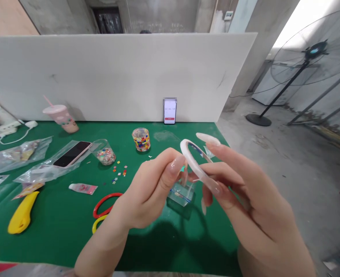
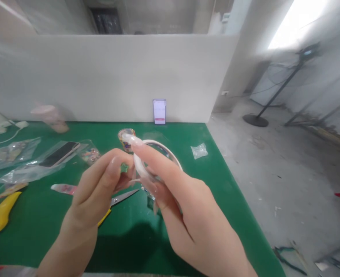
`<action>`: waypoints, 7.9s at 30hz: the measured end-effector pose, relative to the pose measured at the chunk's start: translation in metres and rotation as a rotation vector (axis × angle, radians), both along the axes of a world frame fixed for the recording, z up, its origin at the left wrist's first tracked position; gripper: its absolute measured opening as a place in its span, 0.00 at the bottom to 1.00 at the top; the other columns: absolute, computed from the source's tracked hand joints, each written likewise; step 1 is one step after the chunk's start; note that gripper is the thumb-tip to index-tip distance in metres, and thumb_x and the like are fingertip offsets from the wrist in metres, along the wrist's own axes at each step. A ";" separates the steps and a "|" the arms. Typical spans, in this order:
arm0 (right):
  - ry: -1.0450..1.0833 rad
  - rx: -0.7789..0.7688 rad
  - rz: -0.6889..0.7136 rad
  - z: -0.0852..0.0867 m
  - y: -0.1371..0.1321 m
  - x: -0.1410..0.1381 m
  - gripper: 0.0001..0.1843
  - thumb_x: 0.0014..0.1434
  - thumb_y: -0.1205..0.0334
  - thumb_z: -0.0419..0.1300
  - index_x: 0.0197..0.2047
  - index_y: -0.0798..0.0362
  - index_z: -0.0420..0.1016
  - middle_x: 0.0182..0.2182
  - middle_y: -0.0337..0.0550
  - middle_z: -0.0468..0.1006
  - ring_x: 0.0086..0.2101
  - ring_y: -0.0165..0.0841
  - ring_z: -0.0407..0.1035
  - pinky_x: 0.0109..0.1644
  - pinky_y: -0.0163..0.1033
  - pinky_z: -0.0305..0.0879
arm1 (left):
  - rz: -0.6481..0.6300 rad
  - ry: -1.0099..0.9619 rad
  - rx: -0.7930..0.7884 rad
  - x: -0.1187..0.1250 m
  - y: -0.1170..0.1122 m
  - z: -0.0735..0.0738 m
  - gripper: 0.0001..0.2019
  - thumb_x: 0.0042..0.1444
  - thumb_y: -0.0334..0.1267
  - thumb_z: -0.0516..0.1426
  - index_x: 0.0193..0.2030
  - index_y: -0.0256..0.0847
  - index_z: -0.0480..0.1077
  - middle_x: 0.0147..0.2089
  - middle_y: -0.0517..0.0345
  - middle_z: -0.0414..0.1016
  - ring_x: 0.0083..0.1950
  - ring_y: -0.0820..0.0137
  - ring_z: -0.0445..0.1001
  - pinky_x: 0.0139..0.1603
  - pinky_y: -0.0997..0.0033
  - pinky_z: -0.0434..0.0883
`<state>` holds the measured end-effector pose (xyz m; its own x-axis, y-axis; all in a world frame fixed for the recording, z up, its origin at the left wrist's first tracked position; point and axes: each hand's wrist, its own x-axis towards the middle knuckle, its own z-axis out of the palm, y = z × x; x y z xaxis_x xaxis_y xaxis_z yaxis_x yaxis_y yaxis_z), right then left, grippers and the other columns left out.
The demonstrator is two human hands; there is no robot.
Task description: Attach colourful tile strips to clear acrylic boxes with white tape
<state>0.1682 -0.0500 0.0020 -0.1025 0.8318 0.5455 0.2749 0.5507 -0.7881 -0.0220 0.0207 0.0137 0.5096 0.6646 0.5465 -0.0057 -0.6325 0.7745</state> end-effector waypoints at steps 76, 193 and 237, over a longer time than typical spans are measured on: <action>-0.518 0.372 -0.573 -0.003 0.012 -0.019 0.17 0.72 0.71 0.56 0.61 0.55 0.74 0.24 0.28 0.79 0.20 0.25 0.71 0.26 0.34 0.66 | -0.064 0.264 -0.082 0.014 -0.006 -0.003 0.18 0.81 0.38 0.46 0.34 0.45 0.54 0.27 0.71 0.57 0.25 0.77 0.56 0.25 0.75 0.58; 0.052 0.011 0.144 -0.014 0.041 -0.003 0.21 0.76 0.57 0.59 0.30 0.49 0.62 0.22 0.30 0.67 0.21 0.23 0.60 0.25 0.30 0.56 | 0.165 0.155 0.130 0.019 -0.003 -0.015 0.15 0.73 0.31 0.52 0.33 0.44 0.57 0.25 0.72 0.57 0.22 0.78 0.57 0.22 0.77 0.53; 0.596 -0.396 0.308 -0.004 0.011 -0.016 0.19 0.72 0.48 0.64 0.31 0.50 0.76 0.20 0.32 0.69 0.17 0.22 0.58 0.19 0.29 0.57 | -0.231 -0.239 -0.747 0.018 -0.024 -0.004 0.22 0.76 0.54 0.55 0.34 0.42 0.63 0.27 0.67 0.56 0.25 0.78 0.53 0.21 0.81 0.52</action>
